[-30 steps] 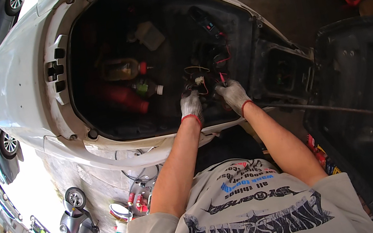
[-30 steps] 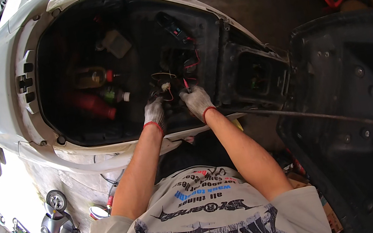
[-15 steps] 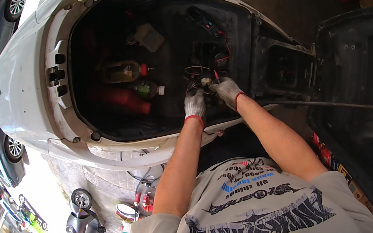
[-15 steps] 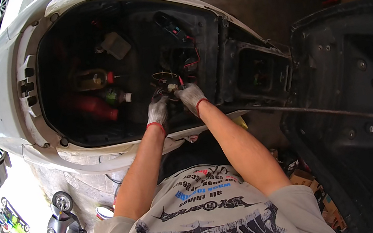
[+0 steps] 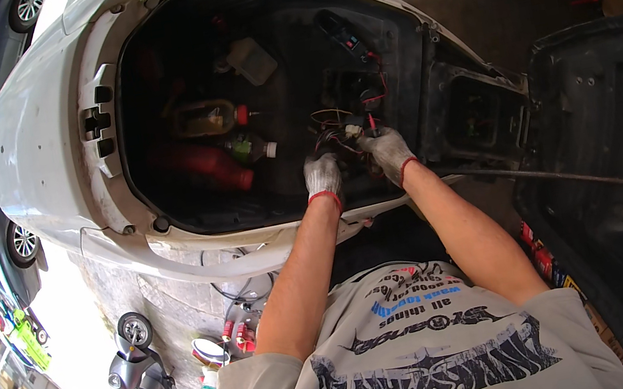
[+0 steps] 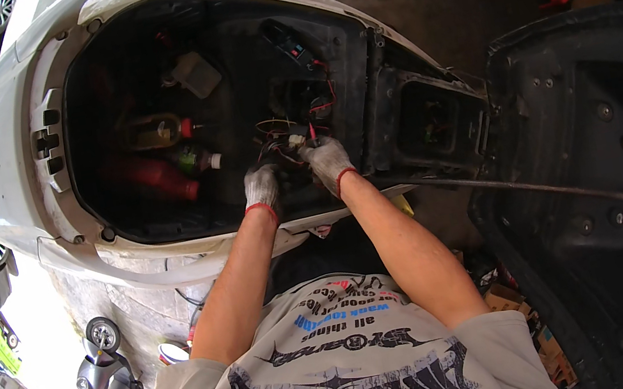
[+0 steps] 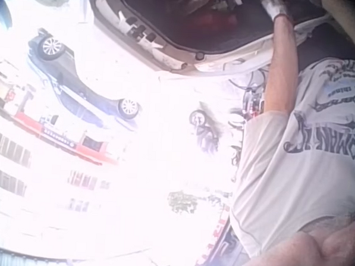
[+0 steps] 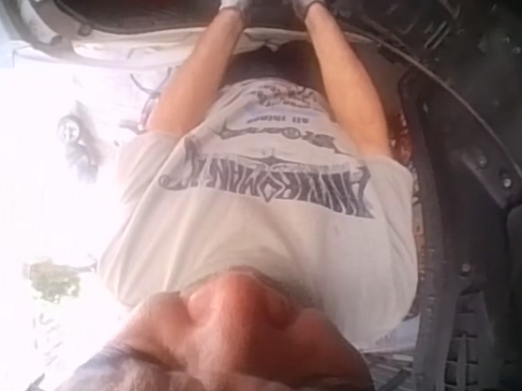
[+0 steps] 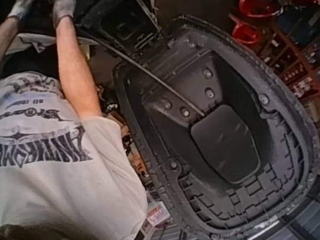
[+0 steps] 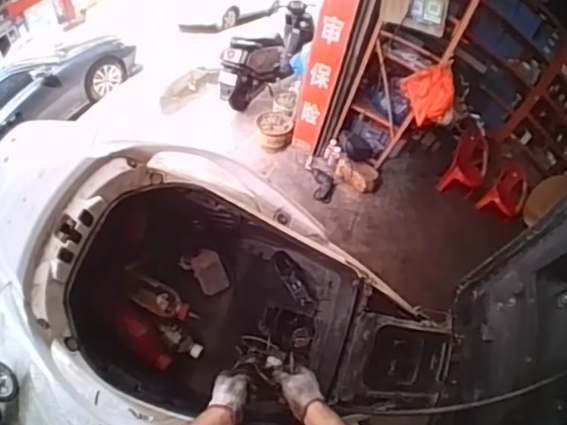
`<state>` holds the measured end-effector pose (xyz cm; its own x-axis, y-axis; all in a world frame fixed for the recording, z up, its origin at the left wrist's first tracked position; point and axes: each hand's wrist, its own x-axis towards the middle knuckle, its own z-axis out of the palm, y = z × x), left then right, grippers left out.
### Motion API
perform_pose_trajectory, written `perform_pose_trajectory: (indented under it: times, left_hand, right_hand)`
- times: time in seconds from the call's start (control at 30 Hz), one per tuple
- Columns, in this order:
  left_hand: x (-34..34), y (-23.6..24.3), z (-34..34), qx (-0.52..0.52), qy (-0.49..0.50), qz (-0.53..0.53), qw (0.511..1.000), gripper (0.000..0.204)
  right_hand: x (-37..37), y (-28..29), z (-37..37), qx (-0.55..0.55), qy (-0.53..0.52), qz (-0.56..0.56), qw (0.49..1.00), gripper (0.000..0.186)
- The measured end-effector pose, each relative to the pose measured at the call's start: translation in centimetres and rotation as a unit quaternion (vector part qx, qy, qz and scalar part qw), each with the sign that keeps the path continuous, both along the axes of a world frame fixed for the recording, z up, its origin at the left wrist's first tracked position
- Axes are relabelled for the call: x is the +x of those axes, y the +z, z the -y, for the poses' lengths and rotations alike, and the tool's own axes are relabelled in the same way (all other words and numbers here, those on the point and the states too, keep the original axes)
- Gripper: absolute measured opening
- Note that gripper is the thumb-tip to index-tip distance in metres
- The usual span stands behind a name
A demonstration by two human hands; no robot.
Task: Inspect and manipulate electrical wiring and connectors inside a motorcycle's storage compartment.
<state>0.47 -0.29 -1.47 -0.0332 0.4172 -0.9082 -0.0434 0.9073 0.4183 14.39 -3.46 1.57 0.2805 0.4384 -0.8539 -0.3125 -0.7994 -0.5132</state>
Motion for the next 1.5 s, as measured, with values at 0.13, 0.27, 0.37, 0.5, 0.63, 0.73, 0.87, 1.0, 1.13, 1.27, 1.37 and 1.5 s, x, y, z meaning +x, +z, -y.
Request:
perform_pose_trajectory:
  times: [0.13,0.27,0.37,0.5,0.63,0.73,0.87,1.0,1.13,1.27,1.37,1.5]
  left_hand:
    - [-0.1,0.3,0.0,0.005,0.015,0.011,1.000,0.019]
    - [-0.1,0.5,-0.1,0.016,0.010,0.006,1.000,0.018]
    - [-0.4,0.3,-0.1,0.014,-0.004,0.031,0.999,0.019]
    - [-0.2,0.7,0.0,0.025,0.001,0.035,0.999,0.020]
    - [-0.1,1.2,-0.1,0.021,0.001,0.039,0.999,0.023]
    - [0.0,1.6,-0.2,0.013,0.006,0.051,0.999,0.024]
    - [0.2,2.2,-0.3,-0.003,0.019,0.075,0.997,0.021]
    - [0.2,2.6,-0.4,-0.011,0.016,0.091,0.996,0.023]
    - [0.2,3.1,-0.4,0.005,-0.011,0.112,0.994,0.026]
    - [-0.1,2.3,-0.3,-0.003,0.015,0.165,0.986,0.027]
    - [-0.2,1.7,0.0,-0.003,0.042,0.217,0.975,0.027]
    - [0.1,2.0,-0.1,0.021,0.026,0.237,0.971,0.026]
  right_hand:
    - [0.2,0.6,0.2,0.007,-0.033,-0.039,0.999,0.009]
    - [0.3,1.0,0.4,0.020,-0.045,-0.048,0.998,0.007]
    - [0.4,1.4,0.5,0.030,-0.066,-0.068,0.995,0.007]
    - [0.7,1.5,0.6,0.033,-0.074,-0.068,0.994,0.005]
    - [0.8,2.5,0.6,0.030,-0.075,-0.064,0.995,0.004]
    - [0.9,2.5,0.8,0.035,-0.070,-0.064,0.995,0.004]
    - [0.8,2.6,1.0,0.043,-0.065,-0.042,0.996,0.005]
    - [0.8,2.4,1.5,0.042,-0.050,-0.022,0.998,0.013]
    - [0.6,3.9,1.4,0.054,-0.044,-0.025,0.997,0.007]
    - [0.2,4.3,1.7,0.058,-0.042,-0.036,0.997,0.010]
    - [0.0,4.6,1.7,0.053,-0.022,-0.036,0.998,0.011]
    - [0.1,3.8,2.3,0.057,-0.014,-0.036,0.998,0.012]
